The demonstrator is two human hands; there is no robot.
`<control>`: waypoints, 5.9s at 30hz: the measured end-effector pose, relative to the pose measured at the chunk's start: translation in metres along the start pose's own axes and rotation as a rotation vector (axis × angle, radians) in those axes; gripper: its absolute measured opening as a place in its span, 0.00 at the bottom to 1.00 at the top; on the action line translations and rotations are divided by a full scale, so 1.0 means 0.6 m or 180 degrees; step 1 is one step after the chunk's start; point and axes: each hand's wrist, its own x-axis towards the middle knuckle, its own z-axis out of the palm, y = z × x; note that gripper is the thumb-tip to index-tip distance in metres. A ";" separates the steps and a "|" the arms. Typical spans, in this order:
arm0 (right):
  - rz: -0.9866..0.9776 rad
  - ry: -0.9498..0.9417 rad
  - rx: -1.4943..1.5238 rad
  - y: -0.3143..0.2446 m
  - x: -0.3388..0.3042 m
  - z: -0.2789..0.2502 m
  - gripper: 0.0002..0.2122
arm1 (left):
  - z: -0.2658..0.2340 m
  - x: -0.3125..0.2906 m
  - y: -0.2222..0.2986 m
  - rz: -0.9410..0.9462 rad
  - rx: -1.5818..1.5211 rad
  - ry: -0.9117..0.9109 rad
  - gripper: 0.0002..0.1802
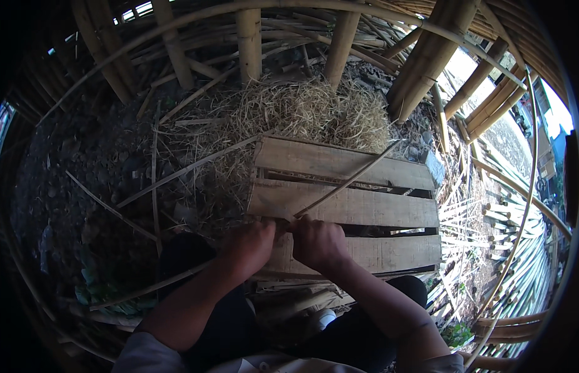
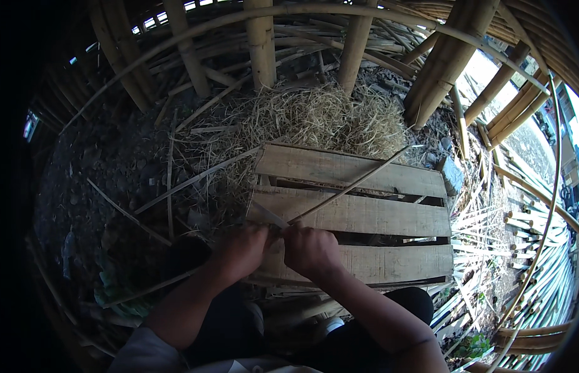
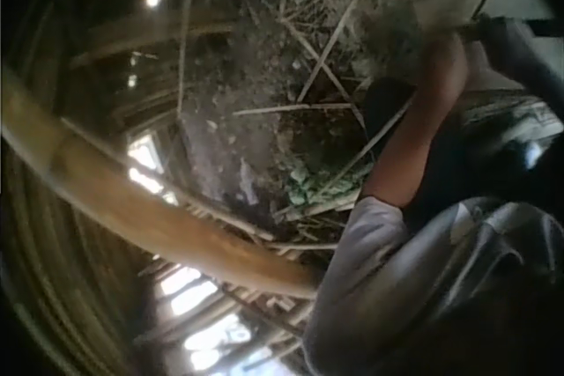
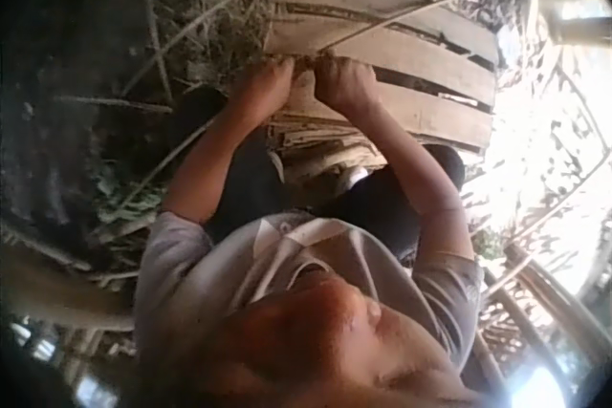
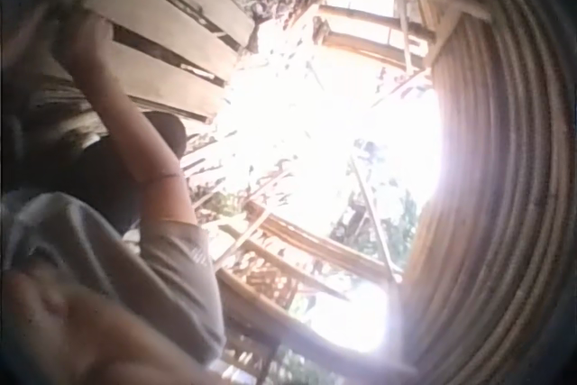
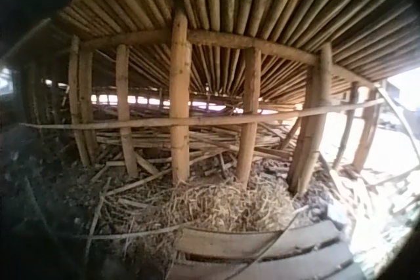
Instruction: The person uses a knife to shave and smooth a thin bamboo stick while seated on the ground. They repeatedly scrape along the stick's length, rotating it to work different sides, and occasionally inspect the surface.
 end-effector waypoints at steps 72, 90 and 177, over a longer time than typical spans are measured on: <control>0.0311 0.0125 -0.0156 0.060 0.029 -0.048 0.13 | -0.005 -0.027 0.016 -0.0069 0.0173 0.0263 0.19; 0.0228 -0.0245 -0.0069 -0.005 -0.005 -0.026 0.12 | -0.004 -0.034 0.026 -0.0089 0.0474 0.0103 0.16; 0.0182 0.0683 -0.0024 0.044 -0.024 0.030 0.23 | 0.014 -0.025 0.017 -0.0038 0.0322 0.0335 0.17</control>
